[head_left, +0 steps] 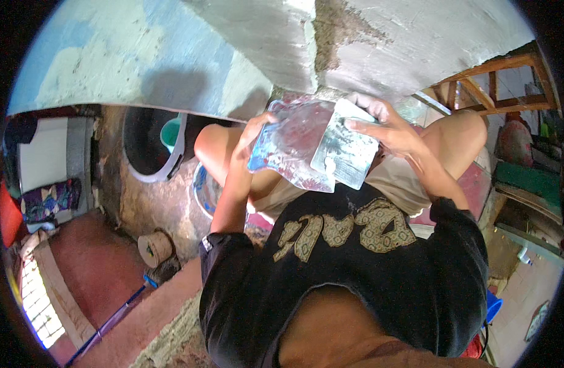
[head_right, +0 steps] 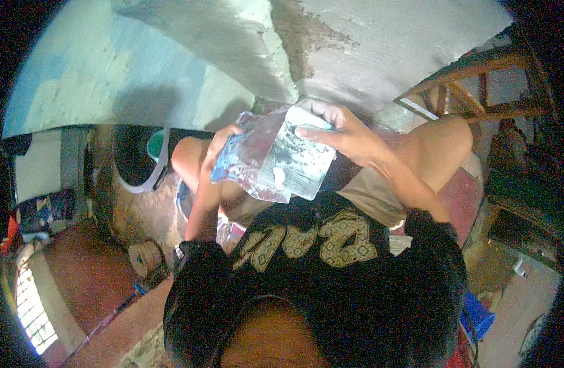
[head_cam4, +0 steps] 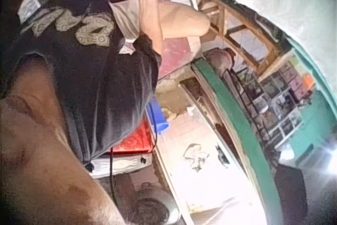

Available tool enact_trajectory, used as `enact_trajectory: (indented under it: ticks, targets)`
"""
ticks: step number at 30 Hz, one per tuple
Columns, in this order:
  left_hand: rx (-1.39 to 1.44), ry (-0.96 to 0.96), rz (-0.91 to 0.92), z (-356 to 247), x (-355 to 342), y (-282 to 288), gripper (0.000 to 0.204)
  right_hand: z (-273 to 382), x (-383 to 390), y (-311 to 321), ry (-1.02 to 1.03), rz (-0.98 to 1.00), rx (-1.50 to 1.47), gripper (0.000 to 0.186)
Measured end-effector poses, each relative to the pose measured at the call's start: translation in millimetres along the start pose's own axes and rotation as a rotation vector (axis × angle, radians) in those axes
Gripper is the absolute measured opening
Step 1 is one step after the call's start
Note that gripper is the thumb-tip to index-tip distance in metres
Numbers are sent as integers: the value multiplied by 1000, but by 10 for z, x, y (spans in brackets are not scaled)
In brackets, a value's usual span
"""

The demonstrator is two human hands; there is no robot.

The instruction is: The person applies plaster to a section of a wall using a spatula and a hand-held plastic palette. They scoop plaster from a bucket onto the palette and then spread it onto the wall surface to fill in gaps.

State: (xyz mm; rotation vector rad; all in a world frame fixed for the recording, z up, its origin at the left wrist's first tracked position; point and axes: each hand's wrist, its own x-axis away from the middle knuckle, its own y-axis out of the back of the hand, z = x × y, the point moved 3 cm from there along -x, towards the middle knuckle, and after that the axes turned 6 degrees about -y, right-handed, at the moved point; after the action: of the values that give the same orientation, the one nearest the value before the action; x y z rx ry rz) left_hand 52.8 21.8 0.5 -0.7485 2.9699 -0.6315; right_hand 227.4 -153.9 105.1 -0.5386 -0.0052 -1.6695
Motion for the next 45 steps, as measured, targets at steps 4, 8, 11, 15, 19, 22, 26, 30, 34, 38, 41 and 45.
enact_trajectory:
  ticks: [4,8,11,15,19,22,26,30,34,38,41,45]
  targets:
    - [45,527,-224,76,-20,22,24,198,462,203,316,-446,-279,38]
    - [415,532,-287,88,9,-112,26,317,638,428,858,-1054,478,24]
    - [484,486,-302,84,-63,-151,27,375,564,303,1089,-1181,697,22]
    - [493,461,-268,25,-37,-187,26,124,321,255,678,-922,237,26]
    - [510,380,-310,-28,7,-243,26,122,209,201,354,-560,-566,30]
    - [501,360,-322,-36,26,-219,29,148,288,329,366,-463,-607,34]
    - [508,351,-301,-90,76,-242,35,60,239,315,144,-396,-775,27]
    - [477,358,-308,5,90,-136,38,-328,240,475,0,-323,-924,26]
    - [455,331,-341,-3,121,-126,38,-218,235,409,40,-474,-884,30]
    - [529,317,-316,-6,104,-175,38,-90,204,463,20,-209,-853,32]
    - [519,312,-336,35,114,-154,37,24,195,470,30,-186,-854,23]
    - [486,326,-375,68,125,-91,39,81,262,482,28,-461,-604,18]
